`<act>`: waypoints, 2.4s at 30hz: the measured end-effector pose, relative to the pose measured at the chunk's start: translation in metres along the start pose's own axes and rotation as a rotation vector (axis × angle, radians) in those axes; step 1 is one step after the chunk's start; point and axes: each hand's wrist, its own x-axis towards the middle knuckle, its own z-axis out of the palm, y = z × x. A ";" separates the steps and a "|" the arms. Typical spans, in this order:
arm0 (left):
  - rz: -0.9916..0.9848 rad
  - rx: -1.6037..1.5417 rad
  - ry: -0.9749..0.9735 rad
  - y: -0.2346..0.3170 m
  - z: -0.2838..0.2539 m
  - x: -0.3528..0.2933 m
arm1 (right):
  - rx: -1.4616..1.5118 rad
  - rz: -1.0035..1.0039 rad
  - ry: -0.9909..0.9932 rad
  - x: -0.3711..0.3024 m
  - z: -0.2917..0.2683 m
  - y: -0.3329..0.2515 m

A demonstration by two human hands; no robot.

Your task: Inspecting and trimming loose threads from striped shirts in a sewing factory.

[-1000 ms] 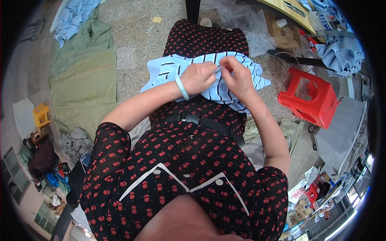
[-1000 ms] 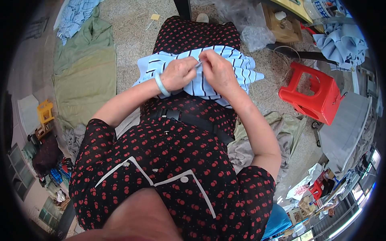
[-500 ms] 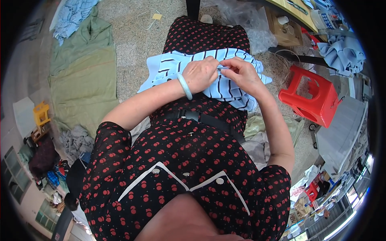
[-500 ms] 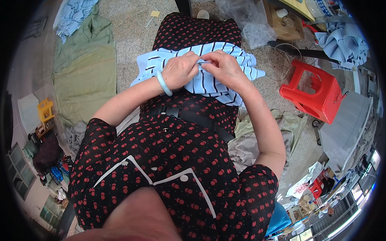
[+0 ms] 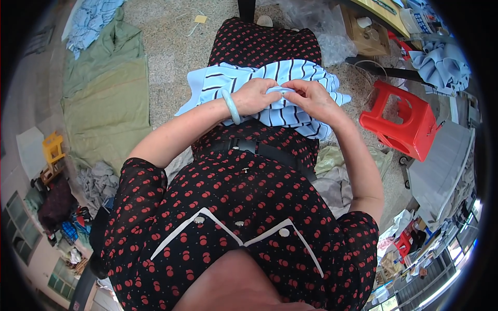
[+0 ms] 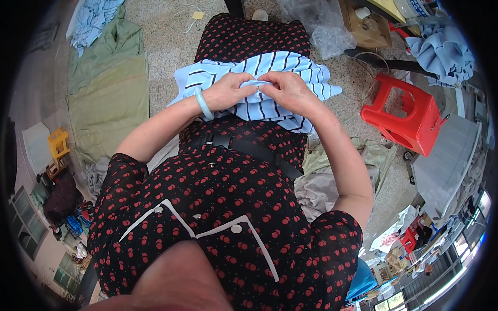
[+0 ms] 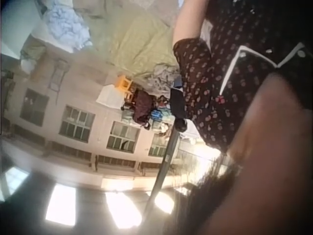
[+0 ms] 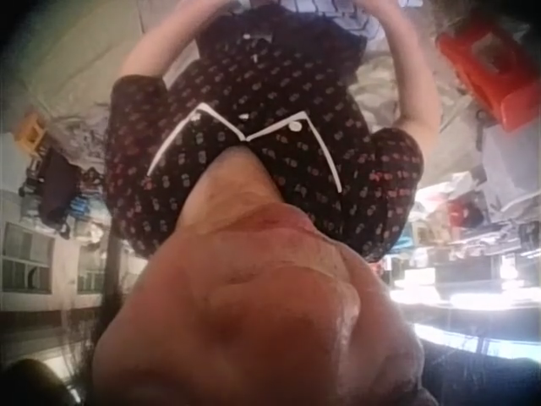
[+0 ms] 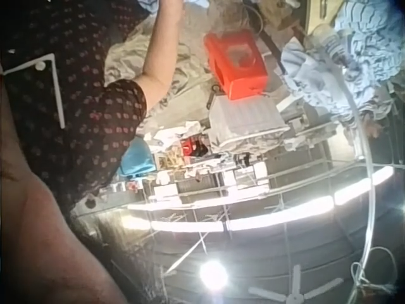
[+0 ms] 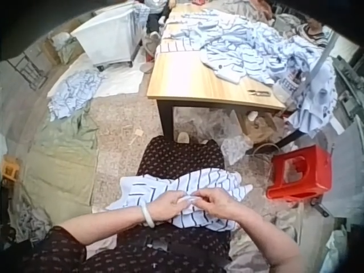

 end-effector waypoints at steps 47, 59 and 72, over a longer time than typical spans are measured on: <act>0.057 0.091 0.160 -0.007 0.023 -0.010 | -0.038 0.010 0.005 -0.020 0.017 0.010; 0.181 0.038 0.050 -0.013 0.017 -0.010 | 0.034 0.014 0.003 -0.020 0.016 0.012; 0.005 -0.090 -0.108 0.002 -0.028 0.005 | -0.564 -0.342 0.178 -0.015 -0.008 0.032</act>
